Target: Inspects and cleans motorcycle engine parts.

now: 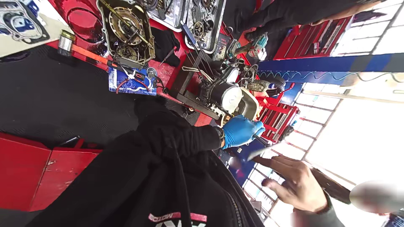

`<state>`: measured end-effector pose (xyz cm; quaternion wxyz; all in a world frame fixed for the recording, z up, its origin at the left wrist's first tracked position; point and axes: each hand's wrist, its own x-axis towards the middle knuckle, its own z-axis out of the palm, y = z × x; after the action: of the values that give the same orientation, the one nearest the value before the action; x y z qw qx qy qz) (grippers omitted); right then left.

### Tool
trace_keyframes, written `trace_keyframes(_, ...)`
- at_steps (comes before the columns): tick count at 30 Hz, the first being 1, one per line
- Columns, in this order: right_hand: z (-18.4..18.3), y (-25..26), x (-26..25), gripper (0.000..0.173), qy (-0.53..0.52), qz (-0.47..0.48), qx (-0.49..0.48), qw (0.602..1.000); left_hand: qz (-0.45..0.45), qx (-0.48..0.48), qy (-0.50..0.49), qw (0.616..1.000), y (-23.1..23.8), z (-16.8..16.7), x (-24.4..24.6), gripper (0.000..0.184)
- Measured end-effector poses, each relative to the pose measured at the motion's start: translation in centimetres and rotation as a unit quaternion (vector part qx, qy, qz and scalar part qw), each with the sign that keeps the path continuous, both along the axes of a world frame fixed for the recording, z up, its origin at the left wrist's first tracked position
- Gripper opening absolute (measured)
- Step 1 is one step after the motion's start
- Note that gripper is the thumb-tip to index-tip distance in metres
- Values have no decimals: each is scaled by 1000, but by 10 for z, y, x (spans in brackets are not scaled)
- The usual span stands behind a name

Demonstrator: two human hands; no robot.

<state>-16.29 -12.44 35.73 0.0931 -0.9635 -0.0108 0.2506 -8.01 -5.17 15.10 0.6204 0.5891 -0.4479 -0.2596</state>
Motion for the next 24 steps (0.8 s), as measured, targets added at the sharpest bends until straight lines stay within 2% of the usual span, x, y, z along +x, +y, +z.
trace_keyframes(1, 1, 2, 2, 76, -13, -6, 12, 1000, -3, 1, 0, 1000, -1, 0, 1, 38)
trace_keyframes(4, 1, -11, 0, 79, -52, -21, -140, 989, -7, 3, 6, 1000, -2, -1, 4, 37)
trace_keyframes(5, 1, -15, -3, 77, -34, -19, -135, 990, -2, 1, 13, 1000, -3, -1, 6, 37)
trace_keyframes(7, -2, -13, -4, 71, 8, -5, -13, 1000, 28, -7, 15, 999, -5, -3, 7, 37)
trace_keyframes(8, -4, -10, -3, 65, -6, -3, 39, 999, 35, -8, 13, 999, -5, -4, 7, 37)
trace_keyframes(9, -3, -8, 0, 57, -33, -5, 46, 998, 32, -8, 11, 999, -5, -4, 7, 37)
trace_keyframes(11, -3, -11, 4, 43, -114, 32, -59, 991, 6, 0, 1, 1000, -3, -2, 6, 38)
trace_keyframes(14, -7, -22, 7, 46, -132, 161, -207, 956, -18, 7, 12, 1000, -6, -4, 6, 37)
trace_keyframes(18, -11, -39, 3, 57, -89, 265, -225, 933, -41, 16, 13, 999, -5, -6, 9, 35)
trace_keyframes(20, -12, -43, 2, 54, -105, 265, -214, 934, -46, 25, 14, 999, -5, -9, 10, 36)
trace_keyframes(24, -10, -31, 3, 42, -123, 254, -266, 922, -51, 39, 20, 998, -8, -12, 10, 39)
